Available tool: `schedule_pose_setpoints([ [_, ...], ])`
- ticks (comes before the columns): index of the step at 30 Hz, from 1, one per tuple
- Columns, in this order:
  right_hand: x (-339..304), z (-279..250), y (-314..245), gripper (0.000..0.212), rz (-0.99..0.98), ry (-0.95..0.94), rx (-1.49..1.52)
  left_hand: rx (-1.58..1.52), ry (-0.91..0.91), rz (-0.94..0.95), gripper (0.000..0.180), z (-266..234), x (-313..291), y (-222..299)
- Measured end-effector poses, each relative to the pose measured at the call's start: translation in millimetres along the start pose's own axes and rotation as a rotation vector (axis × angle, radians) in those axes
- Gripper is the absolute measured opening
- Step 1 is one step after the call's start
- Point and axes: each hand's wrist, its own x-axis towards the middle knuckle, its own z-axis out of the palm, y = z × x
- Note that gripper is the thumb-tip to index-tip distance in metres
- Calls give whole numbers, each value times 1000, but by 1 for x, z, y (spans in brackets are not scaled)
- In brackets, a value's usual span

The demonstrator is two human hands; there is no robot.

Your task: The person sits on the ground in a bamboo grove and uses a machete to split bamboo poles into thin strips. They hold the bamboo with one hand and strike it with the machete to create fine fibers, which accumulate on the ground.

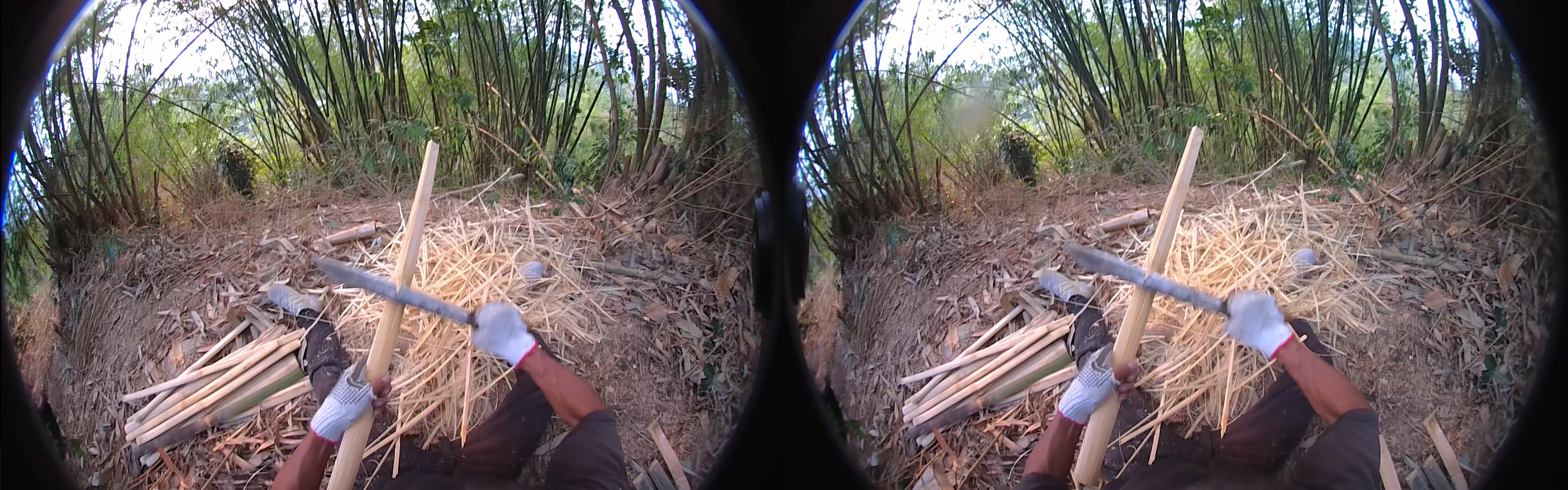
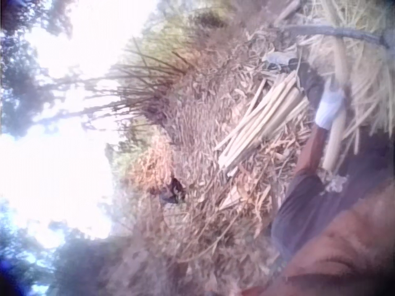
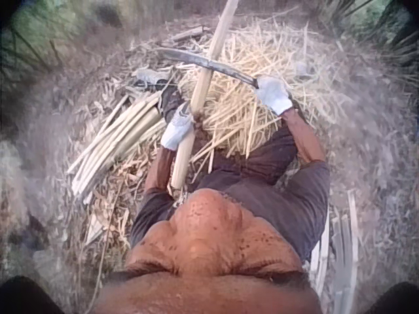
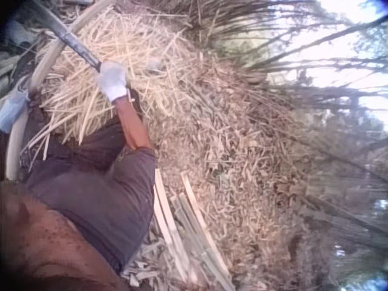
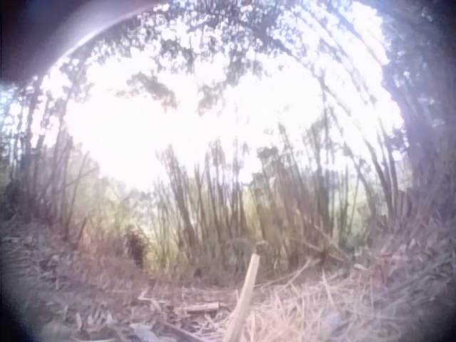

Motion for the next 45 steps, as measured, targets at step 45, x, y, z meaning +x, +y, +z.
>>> schedule_pose_setpoints([
  [45,63,-31,69,25,487,-30,-14,84,7,-11,78,-108,-113,-161],
])
